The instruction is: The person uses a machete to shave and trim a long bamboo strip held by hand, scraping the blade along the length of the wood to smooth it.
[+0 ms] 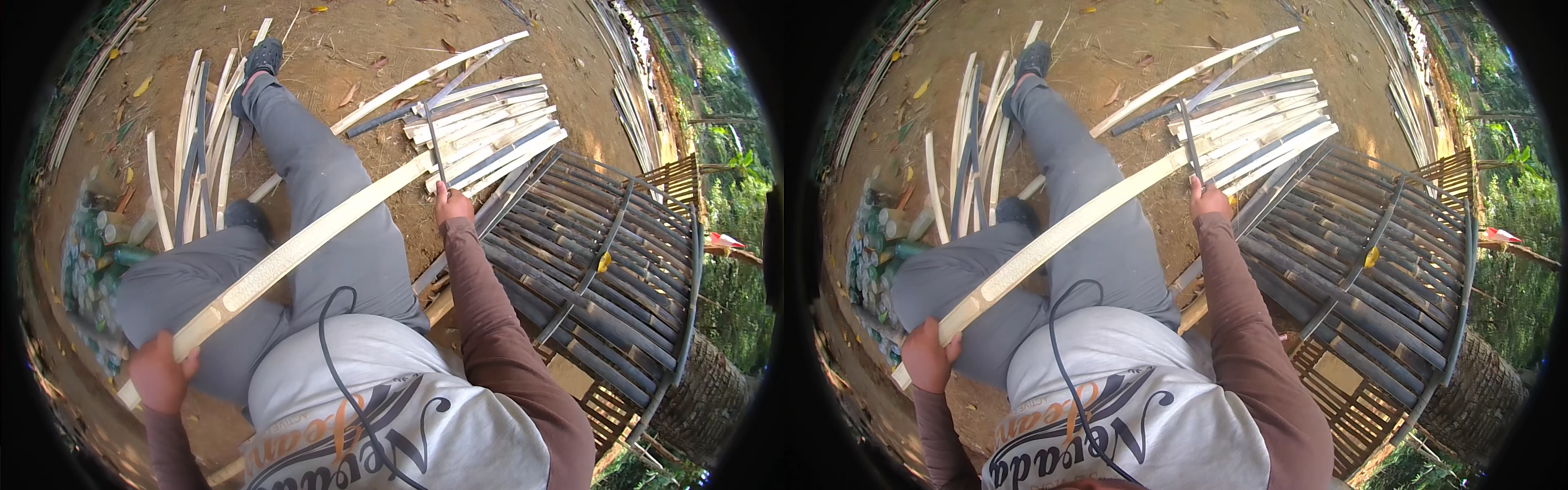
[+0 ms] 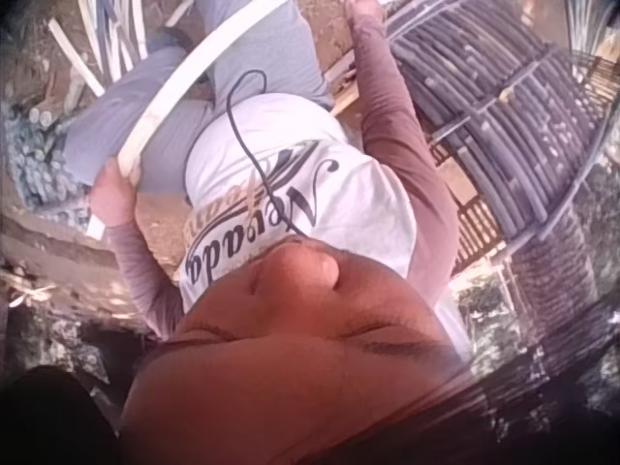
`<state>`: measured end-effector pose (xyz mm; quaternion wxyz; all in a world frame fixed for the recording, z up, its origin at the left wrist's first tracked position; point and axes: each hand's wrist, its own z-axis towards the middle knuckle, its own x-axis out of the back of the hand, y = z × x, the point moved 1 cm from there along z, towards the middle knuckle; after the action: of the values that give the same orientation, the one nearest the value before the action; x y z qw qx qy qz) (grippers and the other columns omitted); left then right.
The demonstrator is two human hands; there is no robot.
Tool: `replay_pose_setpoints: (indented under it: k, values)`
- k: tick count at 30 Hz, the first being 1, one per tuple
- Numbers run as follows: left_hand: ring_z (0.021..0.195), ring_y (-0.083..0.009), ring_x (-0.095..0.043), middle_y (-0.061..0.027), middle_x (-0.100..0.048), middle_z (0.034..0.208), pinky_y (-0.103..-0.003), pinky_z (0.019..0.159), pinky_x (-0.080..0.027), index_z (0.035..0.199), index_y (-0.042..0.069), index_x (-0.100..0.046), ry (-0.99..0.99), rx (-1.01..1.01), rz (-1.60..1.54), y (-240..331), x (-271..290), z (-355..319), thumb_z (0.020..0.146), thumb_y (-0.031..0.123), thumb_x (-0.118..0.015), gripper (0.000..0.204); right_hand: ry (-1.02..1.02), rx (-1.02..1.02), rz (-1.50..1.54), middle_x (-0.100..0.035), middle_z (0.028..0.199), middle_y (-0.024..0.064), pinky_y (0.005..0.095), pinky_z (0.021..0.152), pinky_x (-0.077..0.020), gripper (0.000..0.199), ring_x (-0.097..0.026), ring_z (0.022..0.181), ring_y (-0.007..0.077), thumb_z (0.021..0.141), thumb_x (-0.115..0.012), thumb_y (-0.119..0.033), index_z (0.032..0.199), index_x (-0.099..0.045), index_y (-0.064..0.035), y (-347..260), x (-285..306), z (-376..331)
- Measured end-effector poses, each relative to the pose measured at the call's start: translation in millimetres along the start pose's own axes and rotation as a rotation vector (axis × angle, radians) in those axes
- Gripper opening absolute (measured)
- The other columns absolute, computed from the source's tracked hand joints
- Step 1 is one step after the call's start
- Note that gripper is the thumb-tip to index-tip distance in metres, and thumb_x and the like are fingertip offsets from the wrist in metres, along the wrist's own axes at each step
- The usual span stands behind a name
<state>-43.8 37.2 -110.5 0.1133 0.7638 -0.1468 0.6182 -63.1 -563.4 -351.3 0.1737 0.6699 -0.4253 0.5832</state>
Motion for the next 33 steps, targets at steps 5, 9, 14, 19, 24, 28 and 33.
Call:
replay_pose_setpoints:
  k: [5,9,14,19,24,28,33]
  values:
    - [0.073,-0.0421,-0.06,-0.0173,-0.059,0.076,-0.052,0.063,-0.046,0.085,0.005,-0.052,-0.001,0.012,0.007,-0.9,-2.5,-11.3,0.076,0.034,-0.083,0.043,-0.131,0.29,-0.077,-0.074,0.096,0.0276,0.0529,0.087,-0.055,0.065,-0.071,0.097,0.0458,0.102,-0.051,-0.061,0.109,-0.076,-0.0022,-13.7,9.7,-28.8]
    - [0.073,-0.042,-0.06,-0.0173,-0.059,0.075,-0.052,0.063,-0.046,0.086,0.005,-0.053,0.011,-0.001,-0.004,1.0,-2.3,-5.3,0.077,0.035,-0.083,0.043,-0.102,-0.016,-0.063,-0.073,0.104,0.0291,0.0515,0.092,-0.0546,0.07,-0.07,0.103,0.0463,0.103,-0.046,-0.063,0.114,-0.076,-0.0003,18.6,14.3,25.1]
    - [0.072,-0.0423,-0.06,-0.0178,-0.059,0.075,-0.052,0.063,-0.046,0.086,0.005,-0.052,0.025,0.004,-0.019,-2.7,-2.0,-11.4,0.077,0.035,-0.083,0.044,-0.13,0.195,-0.077,-0.074,0.105,0.0277,0.0522,0.094,-0.0532,0.07,-0.069,0.105,0.0461,0.103,-0.046,-0.063,0.113,-0.076,-0.0004,-14.3,29.7,-2.4]
    - [0.072,-0.0425,-0.059,-0.0181,-0.058,0.075,-0.053,0.062,-0.046,0.085,0.005,-0.052,0.002,-0.013,-0.048,-0.7,-1.4,-4.6,0.076,0.034,-0.083,0.044,-0.054,-0.072,-0.109,-0.074,0.104,0.0264,0.0522,0.09,-0.0545,0.068,-0.07,0.101,0.0448,0.104,-0.045,-0.062,0.105,-0.076,-0.0024,9.7,14.3,28.7]
    - [0.072,-0.0426,-0.059,-0.0182,-0.058,0.075,-0.053,0.062,-0.046,0.085,0.005,-0.052,0.004,0.005,-0.024,-8.3,-3.8,-12.4,0.074,0.034,-0.084,0.045,-0.175,0.259,-0.242,-0.074,0.104,0.0258,0.0521,0.091,-0.0547,0.068,-0.071,0.102,0.0443,0.104,-0.045,-0.062,0.108,-0.076,-0.0022,-4.3,30.4,2.1]
    - [0.072,-0.0426,-0.06,-0.0182,-0.059,0.076,-0.053,0.062,-0.046,0.086,0.005,-0.052,0.008,-0.004,-0.011,-6.2,-5.6,-7.7,0.074,0.036,-0.084,0.045,-0.053,-0.058,-0.225,-0.074,0.099,0.0248,0.0526,0.088,-0.0551,0.064,-0.071,0.098,0.0443,0.104,-0.046,-0.061,0.104,-0.075,-0.0044,40.9,23.3,44.4]
    - [0.071,-0.0425,-0.06,-0.018,-0.059,0.075,-0.052,0.062,-0.046,0.086,0.005,-0.053,0.037,0.018,-0.015,-5.7,-5.6,-13.6,0.074,0.037,-0.083,0.046,-0.279,0.361,-0.362,-0.074,0.099,0.0266,0.0522,0.089,-0.0544,0.069,-0.07,0.099,0.0451,0.102,-0.047,-0.065,0.103,-0.075,-0.0026,35.0,26.0,8.8]
